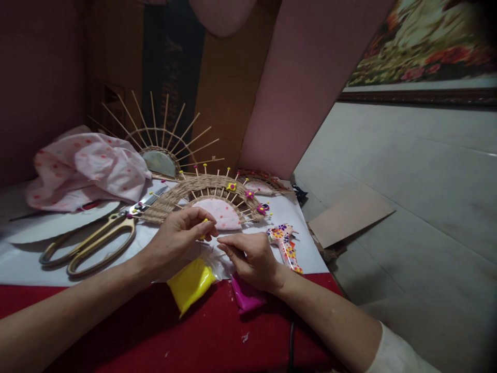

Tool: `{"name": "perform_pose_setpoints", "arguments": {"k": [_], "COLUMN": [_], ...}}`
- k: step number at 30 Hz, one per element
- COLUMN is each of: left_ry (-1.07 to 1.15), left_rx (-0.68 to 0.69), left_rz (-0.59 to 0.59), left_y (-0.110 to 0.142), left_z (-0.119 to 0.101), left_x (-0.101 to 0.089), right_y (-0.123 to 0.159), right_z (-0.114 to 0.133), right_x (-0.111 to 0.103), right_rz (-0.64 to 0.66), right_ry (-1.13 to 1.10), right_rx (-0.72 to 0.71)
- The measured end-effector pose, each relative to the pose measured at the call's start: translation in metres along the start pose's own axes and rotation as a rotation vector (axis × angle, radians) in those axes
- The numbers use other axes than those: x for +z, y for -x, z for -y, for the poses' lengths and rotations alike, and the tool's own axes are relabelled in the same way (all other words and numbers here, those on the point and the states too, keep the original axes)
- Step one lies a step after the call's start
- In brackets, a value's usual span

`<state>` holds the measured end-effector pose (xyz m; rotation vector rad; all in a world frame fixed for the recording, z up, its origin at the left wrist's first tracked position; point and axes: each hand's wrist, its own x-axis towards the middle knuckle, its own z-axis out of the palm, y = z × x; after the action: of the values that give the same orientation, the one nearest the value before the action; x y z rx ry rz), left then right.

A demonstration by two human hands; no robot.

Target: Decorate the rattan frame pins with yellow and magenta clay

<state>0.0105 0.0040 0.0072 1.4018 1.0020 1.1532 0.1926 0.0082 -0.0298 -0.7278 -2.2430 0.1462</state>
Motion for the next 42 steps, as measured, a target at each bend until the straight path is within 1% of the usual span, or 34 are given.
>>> {"name": "perform_pose_setpoints", "arguments": {"k": [6,8,12,15,21,24,34,38,42], "left_ry": [-0.017,0.003,0.082,0.116,0.033,0.000,-0.028,0.022,0.050], "left_rx": [-0.022,-0.027,-0.068,-0.089,-0.037,-0.064,-0.062,-0.039,-0.067], "left_rz": [0.026,0.026,-0.014,-0.005,-0.022,-0.032,-0.018,0.028,0.014], "left_y": [0.001,0.001,0.002,0.002,0.003,0.003,0.001,0.000,0.000], "left_z": [-0.001,-0.001,-0.001,-0.001,-0.005,-0.006,-0.001,0.005,0.008], "left_x": [-0.001,0.000,0.002,0.003,0.004,0.005,0.002,0.000,0.000], "right_y": [0.000,-0.001,-0.001,-0.001,-0.001,-0.002,-0.001,-0.001,-0.001], "right_z": [0.001,0.001,0.001,0.000,0.001,0.002,0.001,0.001,0.000], "right_x": [-0.001,-0.001,0.000,0.000,0.000,-0.001,0.000,0.000,0.000], "right_rz": [0.000,0.009,0.001,-0.011,-0.011,-0.008,-0.030,-0.023,-0.019], "right_ry": [-0.004,-0.008,0.004,0.008,0.010,0.014,0.013,0.007,0.003], "right_rx": [0.002,-0.001,-0.007,-0.006,-0.013,-0.021,-0.035,-0.027,-0.020]}}
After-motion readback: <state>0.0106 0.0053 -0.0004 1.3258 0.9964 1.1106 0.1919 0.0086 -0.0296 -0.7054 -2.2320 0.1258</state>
